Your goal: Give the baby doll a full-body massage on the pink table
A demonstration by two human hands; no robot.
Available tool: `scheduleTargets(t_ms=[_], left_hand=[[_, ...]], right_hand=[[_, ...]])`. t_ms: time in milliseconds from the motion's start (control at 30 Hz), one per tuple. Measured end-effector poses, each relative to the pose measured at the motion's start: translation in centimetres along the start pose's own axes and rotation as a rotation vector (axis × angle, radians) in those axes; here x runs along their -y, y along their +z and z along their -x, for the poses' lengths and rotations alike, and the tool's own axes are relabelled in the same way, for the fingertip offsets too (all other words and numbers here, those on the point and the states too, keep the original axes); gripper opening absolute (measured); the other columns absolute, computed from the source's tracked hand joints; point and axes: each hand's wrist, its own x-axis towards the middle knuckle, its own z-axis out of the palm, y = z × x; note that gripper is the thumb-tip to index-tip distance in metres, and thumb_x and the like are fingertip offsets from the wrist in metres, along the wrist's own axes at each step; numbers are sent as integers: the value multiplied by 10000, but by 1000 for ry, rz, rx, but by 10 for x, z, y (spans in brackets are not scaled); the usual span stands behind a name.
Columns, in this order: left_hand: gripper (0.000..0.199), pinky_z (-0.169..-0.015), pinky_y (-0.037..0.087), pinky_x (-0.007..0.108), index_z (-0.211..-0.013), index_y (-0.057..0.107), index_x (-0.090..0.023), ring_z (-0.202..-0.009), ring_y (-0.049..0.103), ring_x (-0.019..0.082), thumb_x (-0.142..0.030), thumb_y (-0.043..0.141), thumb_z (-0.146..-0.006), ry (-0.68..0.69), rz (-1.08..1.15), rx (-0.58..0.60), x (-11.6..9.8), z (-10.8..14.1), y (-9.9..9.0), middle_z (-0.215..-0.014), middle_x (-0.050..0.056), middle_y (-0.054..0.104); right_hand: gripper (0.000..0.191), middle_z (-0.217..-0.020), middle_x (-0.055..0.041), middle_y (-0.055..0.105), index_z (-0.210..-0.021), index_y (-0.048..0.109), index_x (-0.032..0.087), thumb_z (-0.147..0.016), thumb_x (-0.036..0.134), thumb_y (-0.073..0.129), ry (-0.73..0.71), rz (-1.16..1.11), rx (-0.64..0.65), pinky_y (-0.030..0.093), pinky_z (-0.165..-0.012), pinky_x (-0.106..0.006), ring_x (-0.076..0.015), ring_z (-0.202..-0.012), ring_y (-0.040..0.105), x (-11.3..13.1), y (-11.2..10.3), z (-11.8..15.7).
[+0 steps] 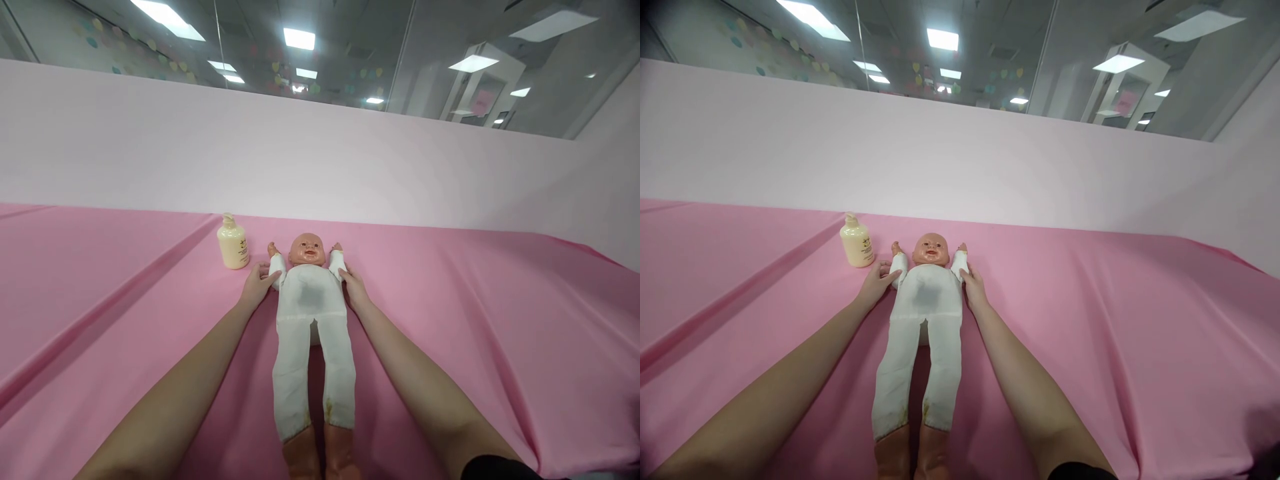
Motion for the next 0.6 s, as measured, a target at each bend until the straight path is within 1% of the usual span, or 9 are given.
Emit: scheduleTargets(t_ms=[100, 233, 300, 367, 500, 600], left_hand=[[577, -601, 504, 328, -1119, 489, -188, -699, 632, 207, -510, 719, -700, -17, -9, 15, -1, 2, -1, -919, 76, 670], [585, -629, 516, 347, -1165, 475, -177, -714, 640, 215, -503, 692, -730, -21, 17, 47, 0, 2, -1, -920, 80, 674], [582, -655, 514, 345, -1195, 466, -172, -759, 641, 218, -481, 675, -748, -4, 42, 70, 0, 2, -1, -947, 85, 671], [583, -709, 512, 350, -1231, 454, -172, -851, 640, 230, -439, 664, -756, 12, 72, 97, -1, 3, 0, -1013, 93, 661], [642, -859, 478, 374, -1296, 432, -194, -1058, 594, 253, -304, 681, -714, 31, 88, 129, -3, 4, -1, -1160, 95, 621], [632, -899, 457, 386, -1272, 475, -190, -1094, 577, 263, -242, 681, -677, 30, 86, 151, -5, 5, -2, -1184, 93, 618]], right_hand=[[375, -1036, -18, 680, -1072, 650, 209, -703, 269, 681, -10, 16, 23, 501, -875, -355, -239, -993, 612, 0, 0, 0], [335, -929, -10, 691, -976, 665, 191, -643, 208, 630, -1, 36, 24, 502, -826, -332, -237, -932, 616, 1, 1, 1], [321, -872, -9, 689, -924, 667, 180, -611, 185, 598, 8, 56, 35, 505, -771, -318, -232, -874, 618, 1, 0, 0], [329, -844, -8, 686, -897, 669, 172, -585, 172, 568, 5, 76, 53, 502, -727, -301, -225, -834, 616, -2, -1, -1], [463, -939, -7, 693, -1001, 667, 183, -561, 157, 526, -15, 64, 98, 503, -754, -296, -229, -893, 620, -8, -4, -4], [557, -1018, -3, 687, -1078, 648, 199, -542, 134, 511, -28, 39, 116, 506, -802, -304, -232, -958, 619, -12, -6, -7]])
